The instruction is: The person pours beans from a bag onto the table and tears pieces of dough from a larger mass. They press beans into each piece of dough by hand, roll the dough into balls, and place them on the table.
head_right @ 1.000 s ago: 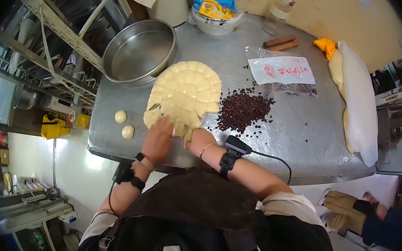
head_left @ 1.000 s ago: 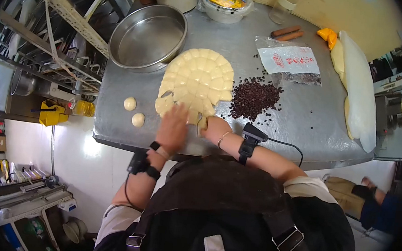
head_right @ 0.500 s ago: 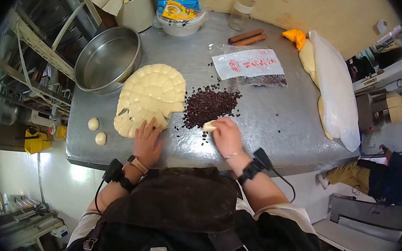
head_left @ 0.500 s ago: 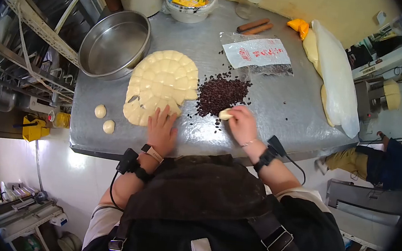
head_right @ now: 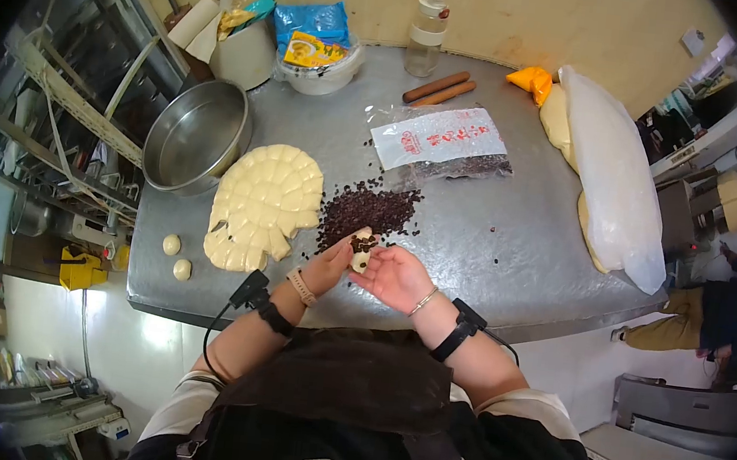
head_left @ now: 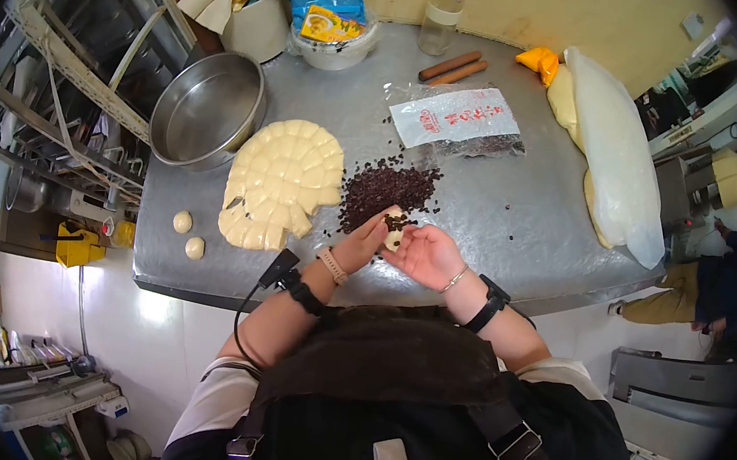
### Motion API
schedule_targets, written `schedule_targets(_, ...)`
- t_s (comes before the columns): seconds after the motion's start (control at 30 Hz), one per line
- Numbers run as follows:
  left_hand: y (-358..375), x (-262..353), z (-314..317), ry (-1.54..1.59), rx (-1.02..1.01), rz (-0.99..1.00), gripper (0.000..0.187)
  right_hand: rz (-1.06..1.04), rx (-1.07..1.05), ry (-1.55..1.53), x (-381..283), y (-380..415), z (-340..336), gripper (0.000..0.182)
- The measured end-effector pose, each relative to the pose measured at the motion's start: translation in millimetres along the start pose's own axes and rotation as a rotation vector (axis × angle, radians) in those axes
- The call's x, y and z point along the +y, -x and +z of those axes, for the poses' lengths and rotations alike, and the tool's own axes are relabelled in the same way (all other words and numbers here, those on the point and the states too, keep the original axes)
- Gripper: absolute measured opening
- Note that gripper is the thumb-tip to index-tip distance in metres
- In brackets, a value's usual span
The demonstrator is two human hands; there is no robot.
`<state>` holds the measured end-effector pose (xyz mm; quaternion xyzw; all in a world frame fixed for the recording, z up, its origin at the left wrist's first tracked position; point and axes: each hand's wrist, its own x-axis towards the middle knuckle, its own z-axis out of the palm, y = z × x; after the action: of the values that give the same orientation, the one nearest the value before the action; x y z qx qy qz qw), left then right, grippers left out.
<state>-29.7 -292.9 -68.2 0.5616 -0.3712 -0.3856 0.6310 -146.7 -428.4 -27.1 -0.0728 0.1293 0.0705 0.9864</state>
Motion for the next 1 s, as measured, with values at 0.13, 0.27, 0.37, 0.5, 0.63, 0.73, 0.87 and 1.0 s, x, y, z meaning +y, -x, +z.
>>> schedule_targets(0.13, -18.2, 3.6, 26.3, 0.296, -0.026, -0.051, 0.032, -0.106, 0.154, 0.332, -7.1, 5.4, 2.2, 0.023)
schedule_targets(0.27, -23.2, 19.1, 57.9, 0.242, 0.313, 0.072, 0.034, -0.218, 0.44, 0.603, -7.8, 10.3, 14.1, 0.021)
schedule_targets(0.37, -25.3, 31.5, 63.4, -0.199, 0.286, 0.161, 0.049, -0.296, 0.526, 0.673, -10.0, 11.3, 17.3, 0.022)
schedule_targets(0.5, -25.3, 64.4, 60.6, -0.218, 0.13, 0.263, 0.043, -0.148, 0.489, 0.716, -26.0, 25.1, 26.0, 0.024)
schedule_targets(0.63, -21.2, 88.5, 53.4, -0.66, 0.164, 0.462, 0.029, 0.098, -0.136, 0.429, -46.3, 48.1, 51.9, 0.032)
schedule_targets(0.73, -18.2, 91.0, 64.4, -0.353, 0.239, 0.405, 0.024, -0.087, 0.218, 0.524, -28.9, 51.9, 74.4, 0.034)
schedule_targets(0.87, -23.2, 113.7, 77.1, 0.012, 0.34, 0.13, 0.035, -0.249, -0.22, 0.356, -5.2, 21.2, 37.3, 0.04)
schedule_targets(1.0, -20.6, 106.3, 71.3, -0.532, 0.379, 0.36, 0.06, -0.321, 0.124, 0.48, -5.9, 25.4, 56.4, 0.032)
